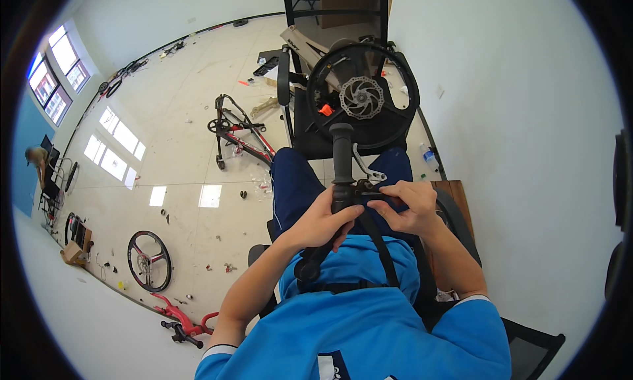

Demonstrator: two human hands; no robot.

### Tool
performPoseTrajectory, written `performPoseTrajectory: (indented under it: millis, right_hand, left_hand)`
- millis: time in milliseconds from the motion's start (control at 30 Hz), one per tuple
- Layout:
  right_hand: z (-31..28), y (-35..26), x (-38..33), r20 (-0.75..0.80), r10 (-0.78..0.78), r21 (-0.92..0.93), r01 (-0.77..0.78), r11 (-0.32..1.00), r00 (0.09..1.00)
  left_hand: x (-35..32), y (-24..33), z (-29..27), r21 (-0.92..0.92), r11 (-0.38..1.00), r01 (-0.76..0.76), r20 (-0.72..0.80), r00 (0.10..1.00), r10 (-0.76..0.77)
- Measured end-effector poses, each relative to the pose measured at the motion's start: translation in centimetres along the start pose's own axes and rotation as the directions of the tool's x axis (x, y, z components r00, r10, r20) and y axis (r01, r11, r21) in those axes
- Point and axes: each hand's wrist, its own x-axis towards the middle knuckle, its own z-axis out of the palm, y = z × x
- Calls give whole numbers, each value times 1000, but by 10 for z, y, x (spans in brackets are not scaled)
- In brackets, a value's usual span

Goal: The person uses a hammer to tap a small metal piece onto a bicycle handlebar grip. They then pick up a bicycle disc brake rotor and use a screwdriver to tighten the bolts securing it to the hub.

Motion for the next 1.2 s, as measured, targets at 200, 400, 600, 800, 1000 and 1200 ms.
performPoseTrajectory:
  millis: [200, 400, 600, 800, 1000, 1200]
  right_hand:
    - [11, 5, 6, -51, 1, 2, -1, 1000, 999]
    - [17, 14, 13, -73, 7, -9, -7, 1000, 997]
    - [21, 18, 26, -56, 30, 12, -29, 1000, 998]
    - [20, 6, 32, 186, 323, 114, -347, 931, 928]
    - [2, 1, 23, 183, 187, 75, -203, 976, 965]
    - [-36, 1, 33, -121, 296, 286, -253, 924, 947]
  left_hand:
    - [-2, 5, -6, -42, 999, 19, -8, 1000, -19]
    - [0, 4, -7, -76, 997, 26, -26, 999, -28]
    - [0, 7, -6, -96, 995, 12, -96, 995, -22]
    - [2, -1, -8, 64, 995, -71, -257, 963, 86]
    - [0, -2, -3, 143, 979, -143, -366, 912, 187]
    - [-2, 2, -41, 7, 978, -209, -480, 857, 187]
